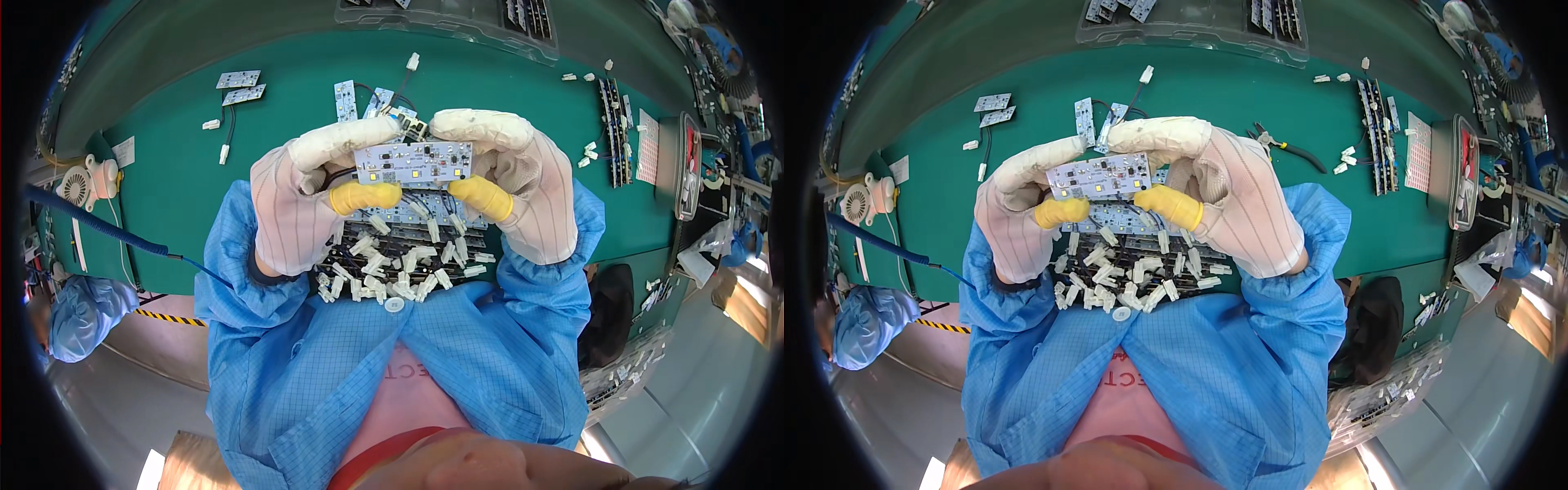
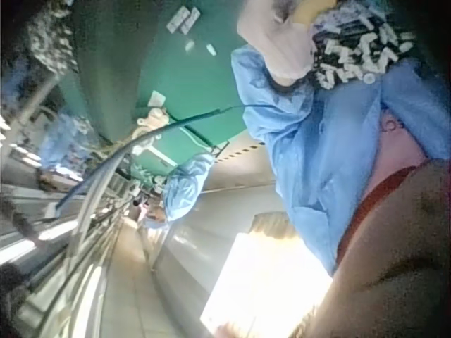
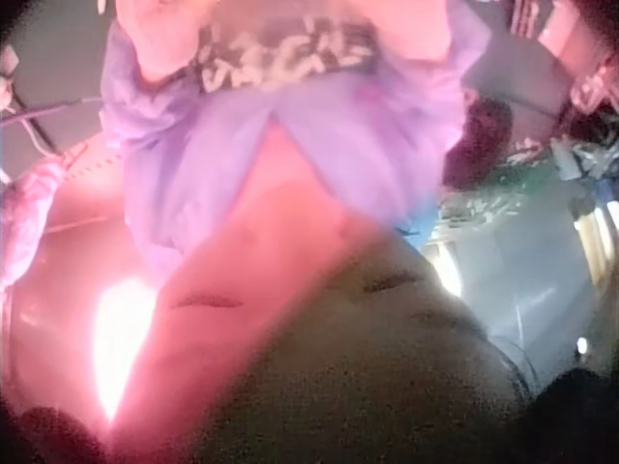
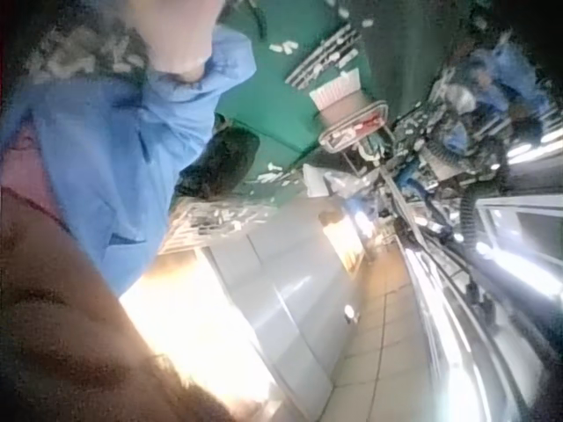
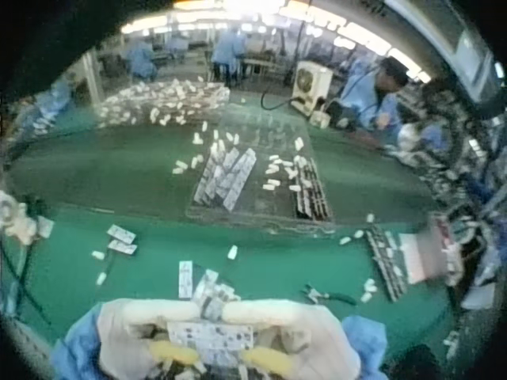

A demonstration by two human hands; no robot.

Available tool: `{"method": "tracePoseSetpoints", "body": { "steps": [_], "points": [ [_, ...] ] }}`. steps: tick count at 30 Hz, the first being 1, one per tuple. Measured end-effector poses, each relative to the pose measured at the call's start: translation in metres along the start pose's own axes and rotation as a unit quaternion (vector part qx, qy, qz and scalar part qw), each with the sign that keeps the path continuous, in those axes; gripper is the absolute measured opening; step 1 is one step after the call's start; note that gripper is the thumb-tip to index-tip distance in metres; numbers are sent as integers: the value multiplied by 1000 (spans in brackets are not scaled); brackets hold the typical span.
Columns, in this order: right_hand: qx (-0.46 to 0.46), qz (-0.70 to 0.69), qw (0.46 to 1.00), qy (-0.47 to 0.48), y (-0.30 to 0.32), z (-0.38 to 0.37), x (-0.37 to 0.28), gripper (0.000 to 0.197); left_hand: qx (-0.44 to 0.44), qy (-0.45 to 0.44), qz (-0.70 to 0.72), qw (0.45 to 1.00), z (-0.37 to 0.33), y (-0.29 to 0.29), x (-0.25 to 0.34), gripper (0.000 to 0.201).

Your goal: The person is assembling white components onto PCB strips on an assembly line.

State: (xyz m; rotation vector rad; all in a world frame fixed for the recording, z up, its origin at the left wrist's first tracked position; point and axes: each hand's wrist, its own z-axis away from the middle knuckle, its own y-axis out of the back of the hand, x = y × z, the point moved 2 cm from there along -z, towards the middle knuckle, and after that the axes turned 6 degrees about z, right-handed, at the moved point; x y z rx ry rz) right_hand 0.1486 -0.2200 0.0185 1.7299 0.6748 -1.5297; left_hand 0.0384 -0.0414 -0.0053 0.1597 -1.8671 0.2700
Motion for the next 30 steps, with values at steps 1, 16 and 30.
{"method": "tracePoseSetpoints", "body": {
  "steps": [1, 16, 30],
  "points": [
    [-1, 4, 1000, -12, 0, 0, 0, 46, -1, 1, 0, 1000, 1, 0, 0, 47],
    [16, -32, 999, 25, 1, 2, 4, 52, 5, -25, -219, 975, -4, 4, 18, 42],
    [32, -37, 999, 2, -1, 3, 0, 52, 15, -88, -304, 948, -7, 7, 16, 42]
  ]
}}
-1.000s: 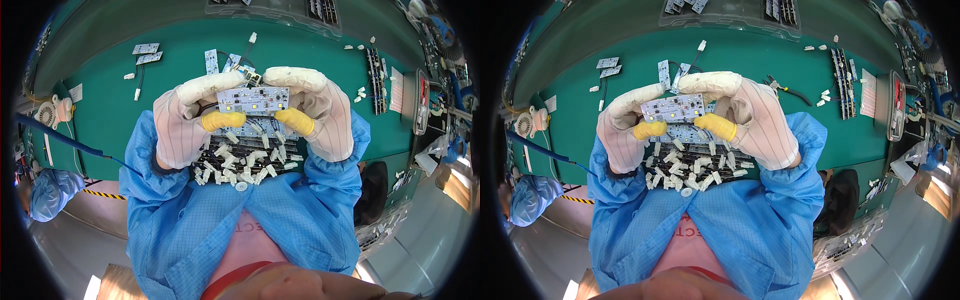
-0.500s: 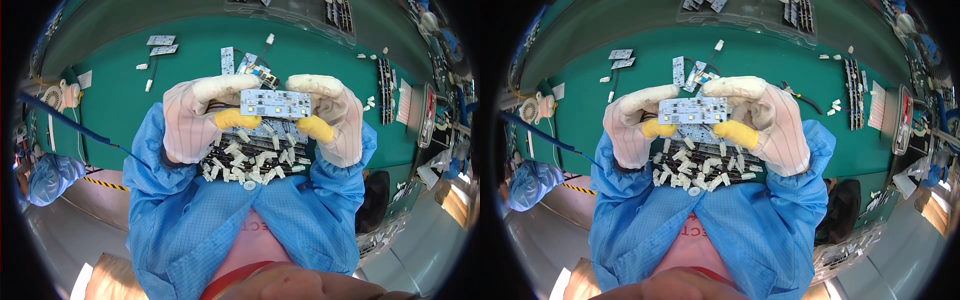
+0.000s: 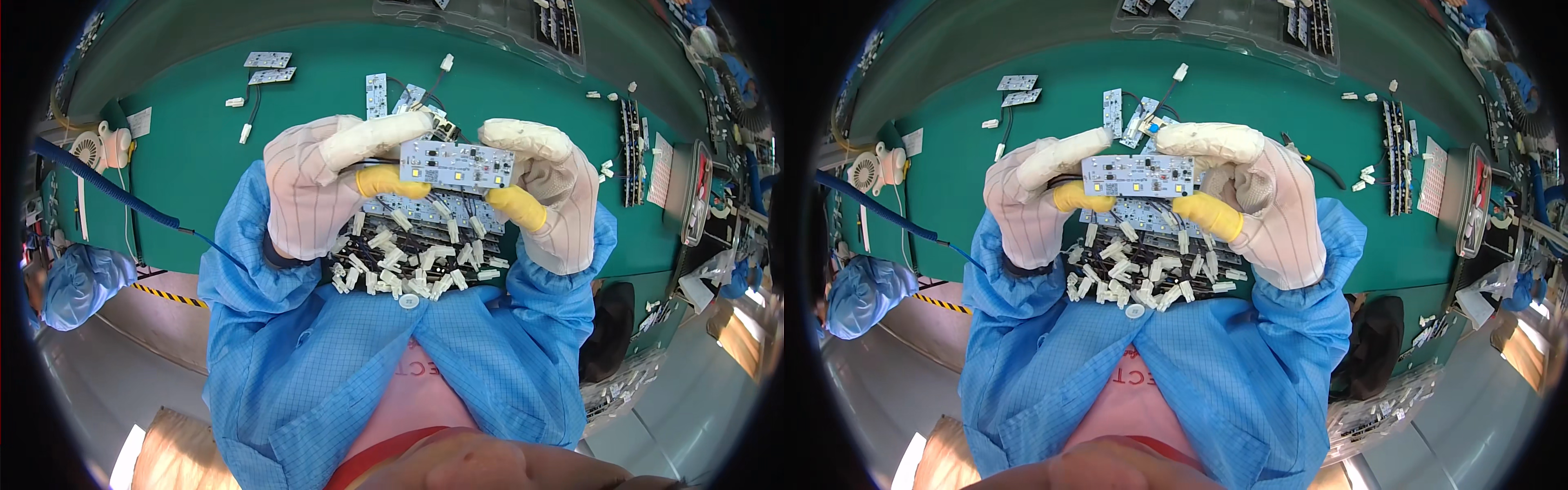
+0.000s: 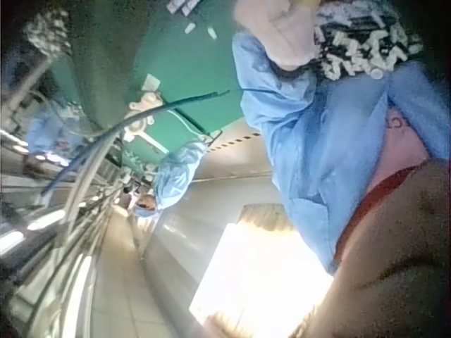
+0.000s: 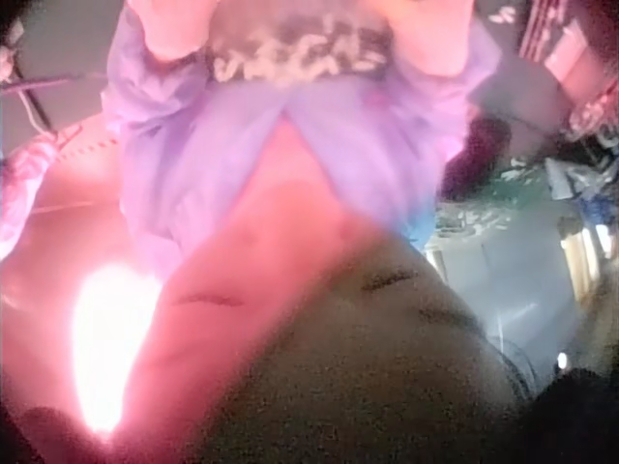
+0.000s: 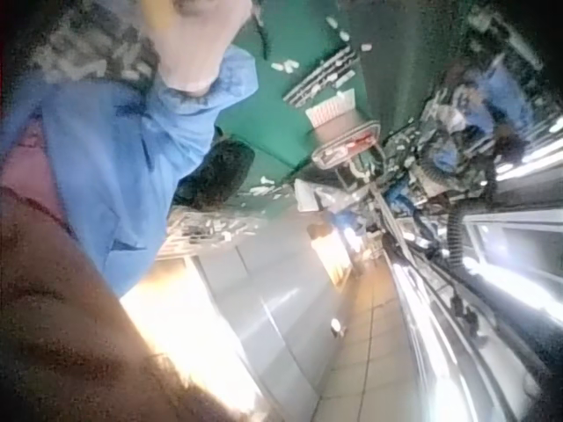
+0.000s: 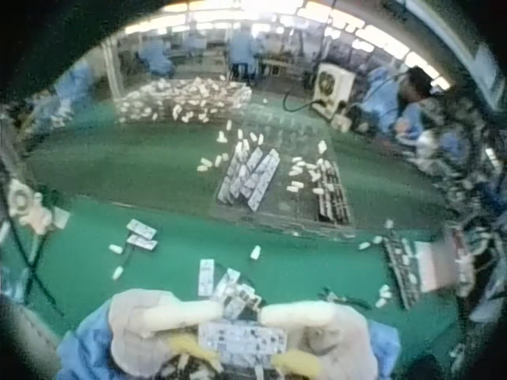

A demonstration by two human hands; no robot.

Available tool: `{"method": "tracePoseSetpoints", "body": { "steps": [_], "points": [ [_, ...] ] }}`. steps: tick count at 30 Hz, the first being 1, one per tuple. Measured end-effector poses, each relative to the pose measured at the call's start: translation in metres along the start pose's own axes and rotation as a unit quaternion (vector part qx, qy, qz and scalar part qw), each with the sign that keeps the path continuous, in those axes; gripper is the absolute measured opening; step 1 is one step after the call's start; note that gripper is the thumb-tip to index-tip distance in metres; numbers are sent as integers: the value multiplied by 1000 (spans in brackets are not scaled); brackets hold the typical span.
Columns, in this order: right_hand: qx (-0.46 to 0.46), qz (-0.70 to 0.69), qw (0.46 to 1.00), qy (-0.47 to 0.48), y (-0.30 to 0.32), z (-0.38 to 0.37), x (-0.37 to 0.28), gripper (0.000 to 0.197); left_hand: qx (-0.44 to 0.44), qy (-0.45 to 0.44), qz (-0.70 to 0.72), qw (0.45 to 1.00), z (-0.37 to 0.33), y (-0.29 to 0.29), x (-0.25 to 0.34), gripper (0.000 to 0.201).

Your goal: The person is assembling white components onto PCB strips on an assembly line.

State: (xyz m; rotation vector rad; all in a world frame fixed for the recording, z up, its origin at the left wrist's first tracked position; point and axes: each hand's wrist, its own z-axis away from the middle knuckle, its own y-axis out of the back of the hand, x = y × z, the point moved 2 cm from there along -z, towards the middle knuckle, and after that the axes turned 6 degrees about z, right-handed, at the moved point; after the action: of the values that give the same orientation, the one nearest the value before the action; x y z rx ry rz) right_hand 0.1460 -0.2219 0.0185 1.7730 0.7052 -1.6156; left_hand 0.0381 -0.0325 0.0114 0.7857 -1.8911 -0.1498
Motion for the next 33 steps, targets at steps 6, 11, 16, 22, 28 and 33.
{"method": "tracePoseSetpoints", "body": {
  "steps": [6, 11, 16, 22, 28, 33],
  "points": [
    [-35, 103, 994, 11, 4, -3, -2, 49, -5, 1, -25, 1000, -1, 4, 7, 43],
    [5, 57, 998, 17, 0, -1, 0, 45, -3, -2, -2, 1000, 0, 4, 6, 45],
    [15, 24, 1000, 5, 0, 3, -3, 45, 13, 14, 2, 1000, -2, -3, 2, 45],
    [15, 7, 999, 32, -2, 7, -4, 54, -9, 26, -28, 999, 1, -9, -5, 42],
    [7, 105, 993, 52, -3, 12, -9, 56, -13, 41, -63, 997, 7, -10, -12, 40],
    [-1, 115, 987, 114, -2, 10, -8, 55, -27, 30, -19, 999, 0, -8, -4, 41]
  ]
}}
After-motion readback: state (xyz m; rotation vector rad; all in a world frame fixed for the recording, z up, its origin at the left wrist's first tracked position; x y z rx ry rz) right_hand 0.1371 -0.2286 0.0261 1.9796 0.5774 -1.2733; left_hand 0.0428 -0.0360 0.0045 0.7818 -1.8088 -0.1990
